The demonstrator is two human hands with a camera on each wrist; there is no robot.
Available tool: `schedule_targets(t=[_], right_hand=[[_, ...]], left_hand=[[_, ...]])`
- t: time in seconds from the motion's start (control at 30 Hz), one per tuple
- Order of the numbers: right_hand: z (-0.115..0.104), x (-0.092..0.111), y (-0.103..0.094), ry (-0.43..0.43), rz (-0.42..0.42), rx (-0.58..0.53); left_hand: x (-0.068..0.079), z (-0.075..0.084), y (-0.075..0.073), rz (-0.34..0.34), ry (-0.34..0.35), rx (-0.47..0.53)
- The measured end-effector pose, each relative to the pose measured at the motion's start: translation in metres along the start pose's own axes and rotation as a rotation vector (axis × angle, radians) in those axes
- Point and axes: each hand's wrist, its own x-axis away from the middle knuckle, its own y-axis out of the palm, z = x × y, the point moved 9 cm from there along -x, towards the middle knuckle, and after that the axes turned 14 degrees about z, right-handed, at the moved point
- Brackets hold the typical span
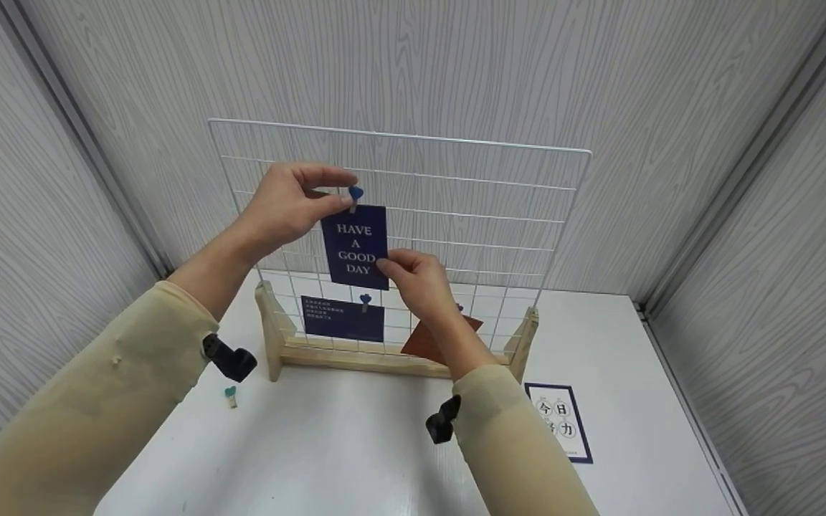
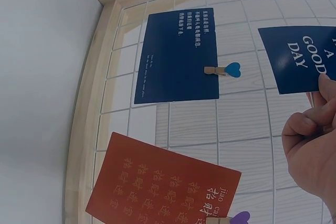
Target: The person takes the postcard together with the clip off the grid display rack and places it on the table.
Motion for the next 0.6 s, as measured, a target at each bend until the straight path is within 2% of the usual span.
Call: schedule_targets(t=[0.33, 0.6], right_hand=[[-0.0005, 0.0011, -0.0007, -0.013, -0.024, 0.009], [0.0, 0.0022, -0.001, -0.012, -0.03, 0.013]], left_hand=[[-0.0007, 0.0008, 0.0002, -0.009, -0.006, -0.045], [-0.0017, 0.0, -0.0012, 0.007, -0.011, -0.017]])
